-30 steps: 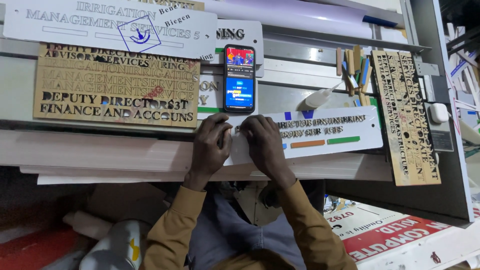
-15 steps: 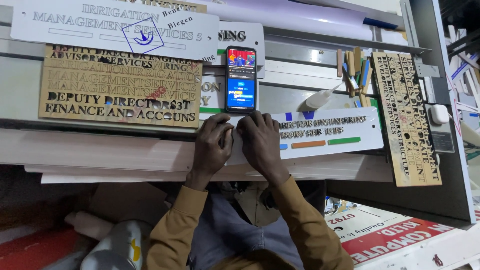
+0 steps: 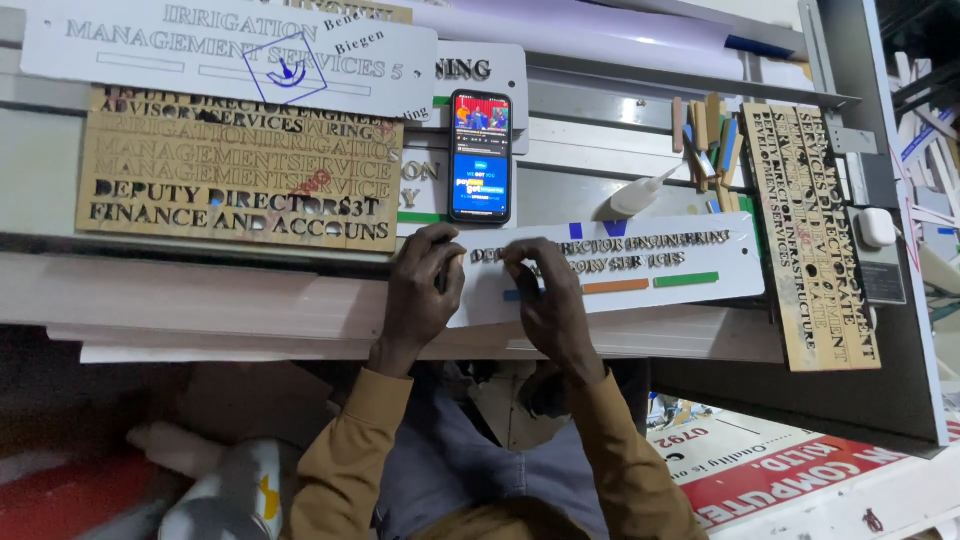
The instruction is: Applying small cut-out letters to a sign board using a glue bottle for assembly while referring to a smartphone for layout.
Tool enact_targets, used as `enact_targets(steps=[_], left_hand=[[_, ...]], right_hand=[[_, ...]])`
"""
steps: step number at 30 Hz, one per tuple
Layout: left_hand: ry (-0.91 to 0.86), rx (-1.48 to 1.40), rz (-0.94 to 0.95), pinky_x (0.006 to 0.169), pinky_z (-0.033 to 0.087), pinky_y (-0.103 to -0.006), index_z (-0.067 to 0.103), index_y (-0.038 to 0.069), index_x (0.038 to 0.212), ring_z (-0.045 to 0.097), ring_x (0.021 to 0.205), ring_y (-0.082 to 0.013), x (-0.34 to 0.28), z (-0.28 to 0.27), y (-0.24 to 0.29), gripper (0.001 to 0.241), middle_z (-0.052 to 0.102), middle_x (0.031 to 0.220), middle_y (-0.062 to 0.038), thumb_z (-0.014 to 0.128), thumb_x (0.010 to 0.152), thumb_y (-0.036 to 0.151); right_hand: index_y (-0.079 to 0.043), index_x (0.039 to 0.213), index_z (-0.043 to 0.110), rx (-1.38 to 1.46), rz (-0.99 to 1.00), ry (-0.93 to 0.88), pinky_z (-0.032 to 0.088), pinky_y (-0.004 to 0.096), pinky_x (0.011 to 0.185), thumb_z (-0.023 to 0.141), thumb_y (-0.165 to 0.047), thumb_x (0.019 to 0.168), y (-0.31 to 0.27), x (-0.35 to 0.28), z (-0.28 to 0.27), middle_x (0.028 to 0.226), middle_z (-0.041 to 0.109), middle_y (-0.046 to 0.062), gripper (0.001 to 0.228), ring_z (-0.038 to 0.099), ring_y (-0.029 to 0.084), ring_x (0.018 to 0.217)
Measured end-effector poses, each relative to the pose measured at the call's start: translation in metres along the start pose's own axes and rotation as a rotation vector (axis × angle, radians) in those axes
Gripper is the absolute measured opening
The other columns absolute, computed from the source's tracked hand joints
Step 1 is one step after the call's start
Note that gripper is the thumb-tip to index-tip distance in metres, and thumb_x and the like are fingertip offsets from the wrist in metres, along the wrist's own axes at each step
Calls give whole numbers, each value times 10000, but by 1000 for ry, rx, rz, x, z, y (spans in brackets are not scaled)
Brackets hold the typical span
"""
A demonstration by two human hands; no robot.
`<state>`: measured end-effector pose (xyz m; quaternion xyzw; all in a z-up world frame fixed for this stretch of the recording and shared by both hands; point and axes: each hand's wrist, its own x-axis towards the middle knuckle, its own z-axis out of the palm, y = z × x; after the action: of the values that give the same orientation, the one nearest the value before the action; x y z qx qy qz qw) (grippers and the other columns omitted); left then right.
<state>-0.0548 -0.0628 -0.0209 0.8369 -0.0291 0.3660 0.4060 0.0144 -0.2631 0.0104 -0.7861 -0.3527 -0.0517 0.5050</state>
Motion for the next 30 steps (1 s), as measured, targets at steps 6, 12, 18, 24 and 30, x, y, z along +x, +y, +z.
enact_targets(steps=[6, 12, 18, 24, 30], left_hand=[[-29, -30, -50, 1003, 676, -444, 793, 6, 1040, 759, 1196, -374, 7, -9, 11, 89, 698, 1246, -126, 734, 1015, -56], [-85, 27, -9, 1085, 617, -453, 818, 47, 1116, 728, 1241, -321, 4, -2, 3, 100, 702, 1236, -90, 817, 1019, 74], [-116, 49, 0, 1155, 525, -464, 816, 78, 1168, 694, 1273, -305, 6, 0, 7, 113, 690, 1208, -98, 751, 1076, 65], [-121, 56, -37, 1152, 511, -442, 818, 97, 1145, 683, 1277, -277, 5, 1, 5, 87, 695, 1210, -72, 785, 1064, 98], [-115, 55, -40, 1141, 522, -459, 823, 96, 1141, 676, 1262, -294, 2, 4, 1, 186, 696, 1215, -71, 824, 986, -6]], right_hand=[[-161, 1148, 824, 62, 84, 69, 644, 476, 882, 731, 10, 1071, -20, -11, -12, 984, 801, 90, 210, 807, 349, 931], [-133, 1161, 870, 33, 55, -31, 641, 474, 855, 709, 96, 984, -15, -19, -16, 1056, 770, 132, 331, 769, 389, 981], [-41, 1146, 846, -8, -17, -311, 615, 563, 735, 789, 4, 969, -38, -10, -29, 911, 799, 196, 192, 779, 462, 867], [-223, 1178, 823, -254, -78, -215, 643, 569, 854, 824, -118, 983, -9, -1, -16, 1124, 828, 100, 221, 791, 436, 1076], [-180, 1099, 809, -499, -181, -324, 657, 440, 679, 771, -115, 1056, -1, 42, -15, 1010, 754, 68, 87, 780, 308, 949]])
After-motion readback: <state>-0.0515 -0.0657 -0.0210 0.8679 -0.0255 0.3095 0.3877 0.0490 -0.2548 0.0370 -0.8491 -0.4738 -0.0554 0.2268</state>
